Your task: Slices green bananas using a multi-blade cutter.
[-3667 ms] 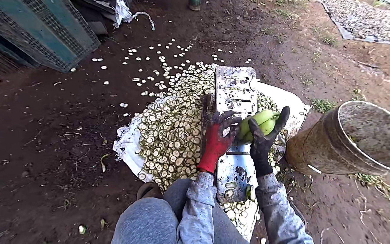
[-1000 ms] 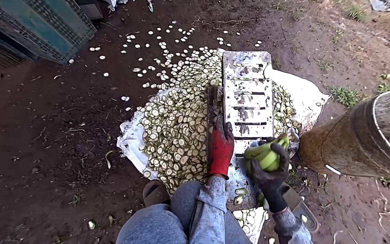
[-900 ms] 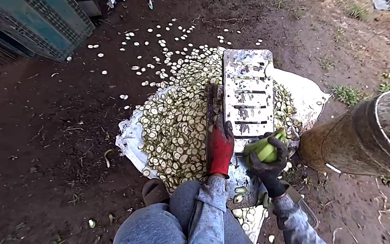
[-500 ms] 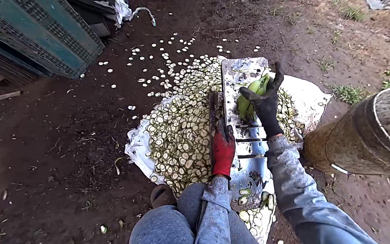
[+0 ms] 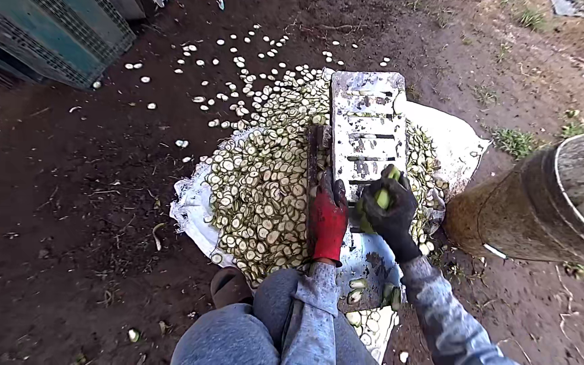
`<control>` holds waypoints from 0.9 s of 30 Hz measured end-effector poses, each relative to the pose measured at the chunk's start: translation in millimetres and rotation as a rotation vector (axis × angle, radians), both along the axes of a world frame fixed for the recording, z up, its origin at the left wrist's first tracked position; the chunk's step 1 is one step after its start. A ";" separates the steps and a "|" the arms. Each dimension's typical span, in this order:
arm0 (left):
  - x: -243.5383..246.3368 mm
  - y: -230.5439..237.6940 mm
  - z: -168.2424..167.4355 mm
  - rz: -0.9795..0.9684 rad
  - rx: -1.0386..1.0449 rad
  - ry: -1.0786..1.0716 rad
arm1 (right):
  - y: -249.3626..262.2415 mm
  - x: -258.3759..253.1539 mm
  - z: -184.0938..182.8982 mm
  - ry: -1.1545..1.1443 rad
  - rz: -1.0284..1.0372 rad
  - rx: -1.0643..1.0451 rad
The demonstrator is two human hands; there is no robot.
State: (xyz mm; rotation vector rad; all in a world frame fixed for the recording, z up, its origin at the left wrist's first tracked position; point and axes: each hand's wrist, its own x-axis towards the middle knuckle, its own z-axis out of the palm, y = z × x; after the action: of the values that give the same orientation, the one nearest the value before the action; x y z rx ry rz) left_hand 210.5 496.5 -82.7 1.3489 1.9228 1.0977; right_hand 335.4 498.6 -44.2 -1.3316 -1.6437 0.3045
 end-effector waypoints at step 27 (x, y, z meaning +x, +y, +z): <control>-7.7 5.4 2.2 -0.014 0.018 -0.019 | 40.4 -1.1 90.5 -0.402 0.385 -0.226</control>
State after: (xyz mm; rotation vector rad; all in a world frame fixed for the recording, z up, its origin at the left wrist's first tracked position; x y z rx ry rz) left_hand 202.8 501.9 -80.6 1.3555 1.8915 1.1199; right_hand 334.3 538.9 46.3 -1.2907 -2.2661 0.4853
